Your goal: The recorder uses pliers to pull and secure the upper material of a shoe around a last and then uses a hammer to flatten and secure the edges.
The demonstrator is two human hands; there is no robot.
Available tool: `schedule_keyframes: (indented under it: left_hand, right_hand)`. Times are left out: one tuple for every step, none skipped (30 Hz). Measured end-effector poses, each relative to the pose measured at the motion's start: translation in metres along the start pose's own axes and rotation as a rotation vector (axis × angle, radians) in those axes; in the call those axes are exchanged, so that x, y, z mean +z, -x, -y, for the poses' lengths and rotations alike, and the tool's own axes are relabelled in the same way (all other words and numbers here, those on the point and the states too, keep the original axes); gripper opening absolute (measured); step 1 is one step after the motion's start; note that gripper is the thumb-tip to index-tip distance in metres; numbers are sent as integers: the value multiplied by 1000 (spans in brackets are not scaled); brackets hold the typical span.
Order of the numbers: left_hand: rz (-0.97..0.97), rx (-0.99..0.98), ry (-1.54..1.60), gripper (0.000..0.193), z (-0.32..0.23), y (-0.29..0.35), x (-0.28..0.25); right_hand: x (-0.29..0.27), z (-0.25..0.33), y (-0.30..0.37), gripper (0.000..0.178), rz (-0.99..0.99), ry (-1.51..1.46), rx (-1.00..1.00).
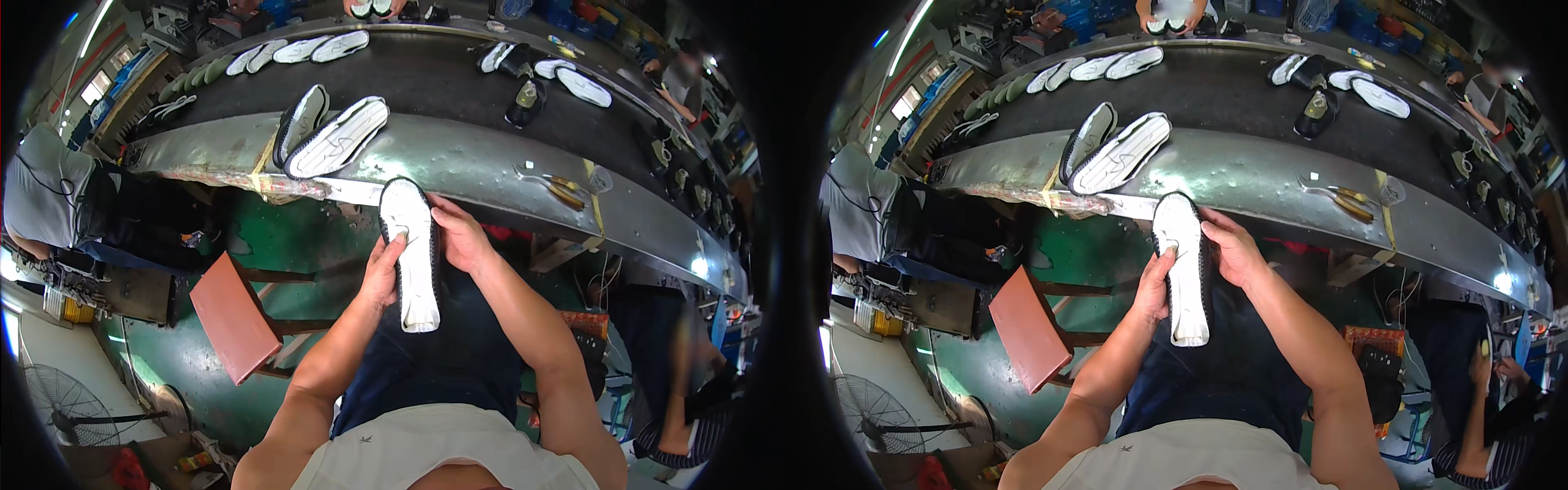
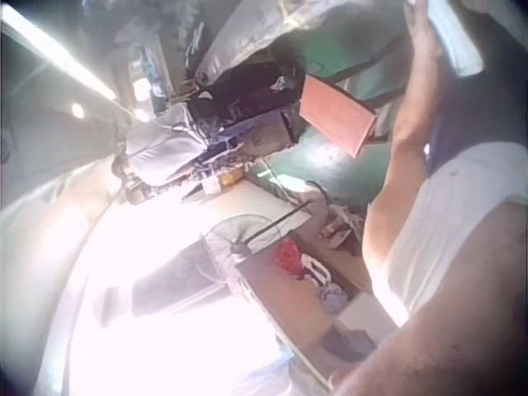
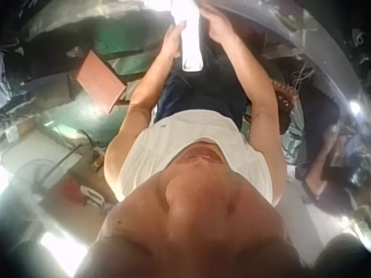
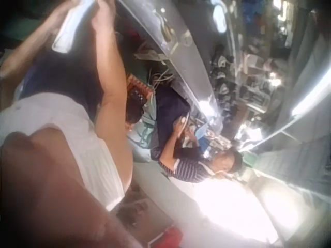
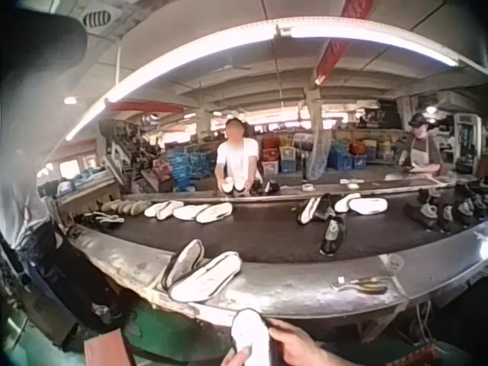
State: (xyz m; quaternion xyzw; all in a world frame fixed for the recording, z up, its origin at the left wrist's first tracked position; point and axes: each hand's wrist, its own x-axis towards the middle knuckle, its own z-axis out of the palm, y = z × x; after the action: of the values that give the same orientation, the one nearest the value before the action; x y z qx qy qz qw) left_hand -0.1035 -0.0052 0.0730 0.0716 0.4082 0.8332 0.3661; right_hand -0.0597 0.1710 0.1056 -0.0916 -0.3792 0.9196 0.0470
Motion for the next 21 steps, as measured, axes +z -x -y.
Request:
schedule_keyframes:
  left_hand:
    - [11,15,-29,50,0,-6,1]
    - [32,38,-32,50,4,-5,-1]
    - [-5,35,-40,48,10,-3,-3]
    - [-41,28,-46,46,12,-1,-2]
    - [-12,54,-49,46,8,-3,6]
    - [-15,58,-51,45,6,3,11]
    - [-19,63,-52,44,3,5,16]
    - [-8,76,-53,44,2,4,20]
    - [-14,93,-72,44,2,3,22]
    - [-25,108,-91,43,3,3,22]
    - [-13,125,-95,45,6,1,20]
    - [-11,128,-96,45,7,0,21]
    - [-16,124,-101,46,7,-2,22]
    - [-22,118,-105,47,8,-2,22]
    - [-25,117,-104,47,8,-3,25]
    - [-43,89,-96,48,6,-5,27]
    - [-60,62,-87,50,6,-3,29]
    - [-58,67,-84,50,6,-4,33]
    - [-74,60,-53,50,5,-3,37]
    - [-89,53,-21,50,5,-4,40]
    - [-83,63,-20,50,4,-6,42]
  right_hand:
    - [0,1,1,43,-1,4,-13]
    - [-3,-5,4,43,0,9,-27]
    - [-7,-9,6,42,-10,10,-14]
    - [-7,-9,12,40,-8,11,-1]
    - [-14,-13,15,37,4,-2,20]
    - [-13,-13,22,36,9,-18,51]
    - [-13,-13,27,36,-7,-21,50]
    - [-13,-13,30,37,-26,-26,53]
    - [-10,-11,32,37,-18,-20,46]
    - [-7,-9,36,37,-40,2,36]
    - [-6,-7,39,37,-65,23,29]
    - [-6,-7,39,37,-62,24,27]
    - [-8,-7,40,36,-70,46,-3]
    - [-9,-8,41,36,-79,67,-31]
    - [-9,-8,41,36,-80,67,-27]
    - [-9,-6,42,34,-63,61,-7]
    - [-9,-7,43,33,-47,55,14]
    - [-10,-6,43,33,-44,60,13]
    - [-11,-6,42,33,-59,58,5]
    - [-11,-4,42,34,-75,57,-4]
    - [-10,0,44,37,-56,75,22]
